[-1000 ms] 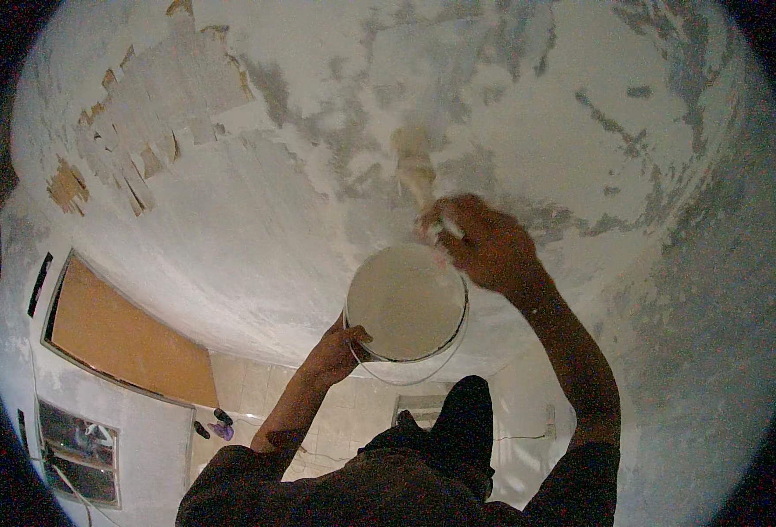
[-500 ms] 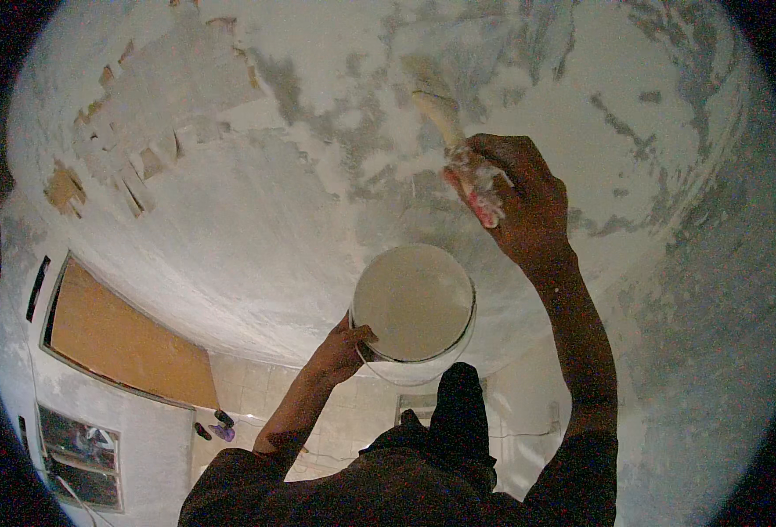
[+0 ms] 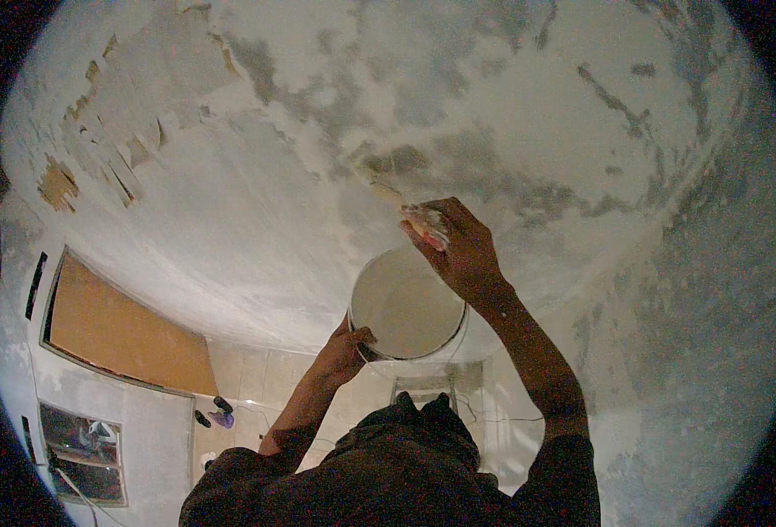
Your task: The person paints a ceiling by dipping a brush into a bucket of white paint and applying it to the surface.
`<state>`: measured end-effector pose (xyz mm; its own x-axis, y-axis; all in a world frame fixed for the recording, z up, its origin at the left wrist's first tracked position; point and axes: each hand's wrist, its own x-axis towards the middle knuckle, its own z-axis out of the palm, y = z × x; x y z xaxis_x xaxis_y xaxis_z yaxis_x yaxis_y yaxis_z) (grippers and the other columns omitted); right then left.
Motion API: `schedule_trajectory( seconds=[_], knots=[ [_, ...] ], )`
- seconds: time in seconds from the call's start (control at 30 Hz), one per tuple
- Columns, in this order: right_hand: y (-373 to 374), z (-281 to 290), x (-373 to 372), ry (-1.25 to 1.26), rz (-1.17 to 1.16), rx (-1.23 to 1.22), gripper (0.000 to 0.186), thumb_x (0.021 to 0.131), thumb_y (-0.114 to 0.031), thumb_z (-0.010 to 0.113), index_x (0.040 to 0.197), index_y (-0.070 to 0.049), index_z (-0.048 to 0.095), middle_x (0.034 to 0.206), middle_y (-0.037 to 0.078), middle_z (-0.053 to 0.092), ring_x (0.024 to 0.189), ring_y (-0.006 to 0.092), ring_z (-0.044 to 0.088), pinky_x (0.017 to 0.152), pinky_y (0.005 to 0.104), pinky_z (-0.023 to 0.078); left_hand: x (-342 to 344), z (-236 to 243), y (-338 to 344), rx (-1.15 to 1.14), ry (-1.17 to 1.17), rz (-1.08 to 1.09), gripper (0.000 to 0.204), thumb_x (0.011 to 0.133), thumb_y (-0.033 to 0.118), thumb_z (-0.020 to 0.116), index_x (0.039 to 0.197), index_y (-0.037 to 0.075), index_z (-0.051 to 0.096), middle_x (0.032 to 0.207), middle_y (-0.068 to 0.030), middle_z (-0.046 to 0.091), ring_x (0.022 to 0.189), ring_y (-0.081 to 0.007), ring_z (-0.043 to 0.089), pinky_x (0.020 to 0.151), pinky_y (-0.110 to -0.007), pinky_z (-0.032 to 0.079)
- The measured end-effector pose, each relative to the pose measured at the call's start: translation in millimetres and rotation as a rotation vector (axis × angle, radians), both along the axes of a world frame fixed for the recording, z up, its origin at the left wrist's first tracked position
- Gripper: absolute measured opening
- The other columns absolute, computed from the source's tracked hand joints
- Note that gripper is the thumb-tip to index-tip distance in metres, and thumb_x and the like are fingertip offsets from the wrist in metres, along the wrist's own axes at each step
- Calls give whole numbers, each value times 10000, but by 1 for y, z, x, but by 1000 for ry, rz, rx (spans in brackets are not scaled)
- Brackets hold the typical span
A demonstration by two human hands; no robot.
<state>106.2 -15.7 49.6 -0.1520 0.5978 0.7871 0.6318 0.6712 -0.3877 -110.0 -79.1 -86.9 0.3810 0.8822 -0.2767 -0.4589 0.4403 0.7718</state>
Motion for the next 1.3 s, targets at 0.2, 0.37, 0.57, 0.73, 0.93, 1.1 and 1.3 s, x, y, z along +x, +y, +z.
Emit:
schedule_trajectory(
  seconds=[0.2, 0.37, 0.57, 0.73, 0.93, 1.1, 1.3],
  knots=[
    [5, -13, 25, 171, -289, 170, 229, 814, -170, 737, 985, -61, 632, 900, 108, 681, 795, 260, 679, 710, 347, 533, 2, 5, -9, -25, 6, 65, 815, 762, -28, 478, 1477, 186, 151, 1346, -146, 397, 1204, -326, 466, 923, -503, 511],
    [-6, -19, 16, 294, -103, 211, 199, 801, -95, 735, 978, -73, 647, 916, 106, 685, 815, 210, 684, 710, 326, 540, 5, 0, -17, 17, -50, 139, 792, 776, -29, 468, 1473, 192, 165, 1355, -139, 392, 1218, -328, 463, 930, -507, 505],
    [5, -28, -6, 48, -35, 78, 177, 827, -146, 718, 983, -79, 667, 977, 108, 674, 869, 272, 665, 758, 341, 533, 6, -8, -19, 79, -40, 218, 786, 768, -21, 480, 1462, 190, 176, 1316, -146, 425, 1178, -329, 495, 878, -485, 527],
    [1, -31, 26, 280, -291, 278, 142, 862, -141, 675, 971, -51, 664, 896, 120, 679, 780, 242, 671, 714, 334, 530, 0, -12, -22, 41, -32, 232, 764, 762, -31, 470, 1442, 190, 203, 1289, -138, 444, 1117, -319, 524, 847, -467, 540],
    [-6, -46, -4, 215, -94, 330, 133, 860, -125, 675, 955, -33, 657, 905, 122, 685, 796, 253, 678, 712, 327, 534, 4, -13, -21, 14, -39, 238, 760, 762, -37, 457, 1441, 190, 204, 1294, -138, 448, 1121, -318, 526, 826, -464, 554],
    [6, -60, 0, 215, -202, 64, 141, 868, -138, 661, 983, -57, 668, 982, 117, 695, 847, 262, 684, 734, 332, 537, 5, -17, -23, 27, -59, 245, 732, 793, -42, 462, 1449, 170, 218, 1331, -155, 428, 1152, -344, 515, 853, -491, 553],
    [-7, -70, 30, 403, -428, 254, 139, 861, -143, 675, 969, -56, 666, 979, 104, 696, 852, 235, 678, 746, 341, 537, 4, -19, -27, 12, -31, 267, 698, 825, -35, 468, 1452, 157, 228, 1355, -158, 417, 1181, -355, 504, 886, -521, 540]
  ],
)
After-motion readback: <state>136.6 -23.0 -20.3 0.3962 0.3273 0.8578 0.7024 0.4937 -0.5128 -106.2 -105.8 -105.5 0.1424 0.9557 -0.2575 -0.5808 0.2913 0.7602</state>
